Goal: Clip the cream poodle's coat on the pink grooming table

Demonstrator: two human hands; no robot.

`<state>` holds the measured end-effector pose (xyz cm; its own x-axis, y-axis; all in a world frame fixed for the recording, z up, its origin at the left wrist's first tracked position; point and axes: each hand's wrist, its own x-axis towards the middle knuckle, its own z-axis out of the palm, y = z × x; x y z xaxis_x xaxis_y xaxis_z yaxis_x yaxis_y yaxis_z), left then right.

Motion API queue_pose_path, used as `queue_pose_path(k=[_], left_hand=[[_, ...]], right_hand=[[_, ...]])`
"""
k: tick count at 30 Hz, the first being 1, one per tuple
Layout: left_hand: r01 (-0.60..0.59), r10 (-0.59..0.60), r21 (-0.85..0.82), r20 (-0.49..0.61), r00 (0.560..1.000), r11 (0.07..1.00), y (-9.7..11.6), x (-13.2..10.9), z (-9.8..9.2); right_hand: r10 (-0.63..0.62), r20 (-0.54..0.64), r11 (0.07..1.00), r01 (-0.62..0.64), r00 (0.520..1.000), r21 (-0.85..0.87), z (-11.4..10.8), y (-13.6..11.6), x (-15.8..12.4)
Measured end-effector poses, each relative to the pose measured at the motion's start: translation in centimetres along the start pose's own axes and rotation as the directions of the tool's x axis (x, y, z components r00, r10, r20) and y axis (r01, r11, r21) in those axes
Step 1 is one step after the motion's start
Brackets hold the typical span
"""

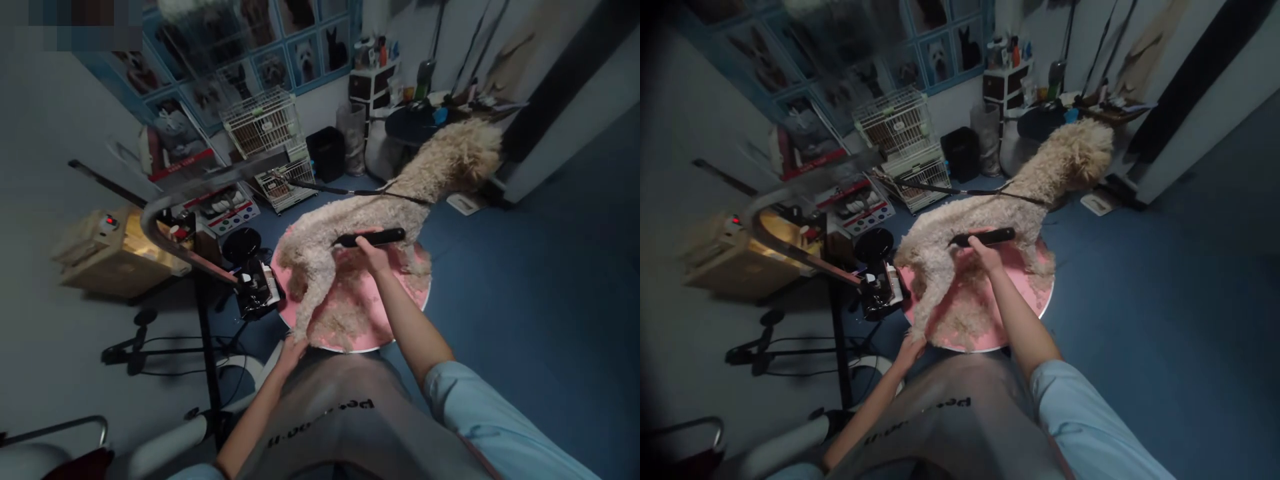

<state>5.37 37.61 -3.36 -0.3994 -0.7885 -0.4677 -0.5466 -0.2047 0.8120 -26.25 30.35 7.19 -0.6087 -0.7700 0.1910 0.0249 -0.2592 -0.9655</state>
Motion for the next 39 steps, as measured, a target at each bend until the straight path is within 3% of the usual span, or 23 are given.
queue_pose_path(k=[2, 8, 10, 14, 16, 18, 21, 23, 27, 34, 39], left_hand=[[0.04, -0.043, -0.057, -0.053, 0.998, 0.998, -0.1, -0.7, -0.2], [0.105, -0.113, -0.078, -0.108, 0.988, 0.991, -0.6, -2.1, -2.1], [0.115, -0.127, -0.11, -0.116, 0.985, 0.987, -0.9, -2.3, -2.9], [0.154, -0.17, -0.15, -0.098, 0.981, 0.977, -1.5, -3.2, -4.3], [0.177, -0.192, -0.199, -0.062, 0.979, 0.964, -1.3, -3.9, -5.0], [0.19, -0.205, -0.26, -0.031, 0.978, 0.947, -0.8, -4.7, -5.7], [0.206, -0.215, -0.283, -0.002, 0.977, 0.937, 0.3, -5.6, -6.8], [0.225, -0.224, -0.285, 0.035, 0.974, 0.932, 1.0, -6.0, -7.6], [0.269, -0.24, -0.35, 0.125, 0.963, 0.897, 1.9, -6.4, -9.1], [0.292, -0.143, -0.431, 0.345, 0.928, 0.854, 2.7, -6.4, -10.6], [0.337, -0.161, -0.378, 0.425, 0.891, 0.863, 3.0, -6.6, -11.1]], right_hand=[[-0.06, -0.11, 0.998, 0.061, 0.992, 0.007, 0.6, 0.2, 0.0], [0.027, 0.09, 0.999, -0.023, 0.996, -0.044, 0.9, 2.5, -1.4], [0.057, 0.112, 0.998, -0.059, 0.992, 0.011, 0.2, 2.9, -1.7], [0.021, -0.07, 0.984, -0.008, 0.997, 0.176, 0.0, 2.8, -1.3], [0.068, -0.013, 0.959, -0.062, 0.998, 0.278, 0.6, 3.4, -0.9], [0.148, 0.17, 0.897, -0.204, 0.974, 0.391, 1.3, 5.0, -0.9], [0.268, 0.393, 0.733, -0.451, 0.88, 0.509, 1.8, 8.6, -1.5], [0.376, 0.346, 0.6, -0.51, 0.86, 0.616, 1.9, 10.7, -2.0], [0.509, 0.163, 0.423, -0.411, 0.845, 0.807, 2.9, 12.6, -1.8], [0.506, 0.325, 0.196, -0.473, 0.799, 0.859, 6.1, 13.0, -3.0], [0.523, 0.304, 0.123, -0.424, 0.796, 0.897, 6.6, 14.8, -4.5]])
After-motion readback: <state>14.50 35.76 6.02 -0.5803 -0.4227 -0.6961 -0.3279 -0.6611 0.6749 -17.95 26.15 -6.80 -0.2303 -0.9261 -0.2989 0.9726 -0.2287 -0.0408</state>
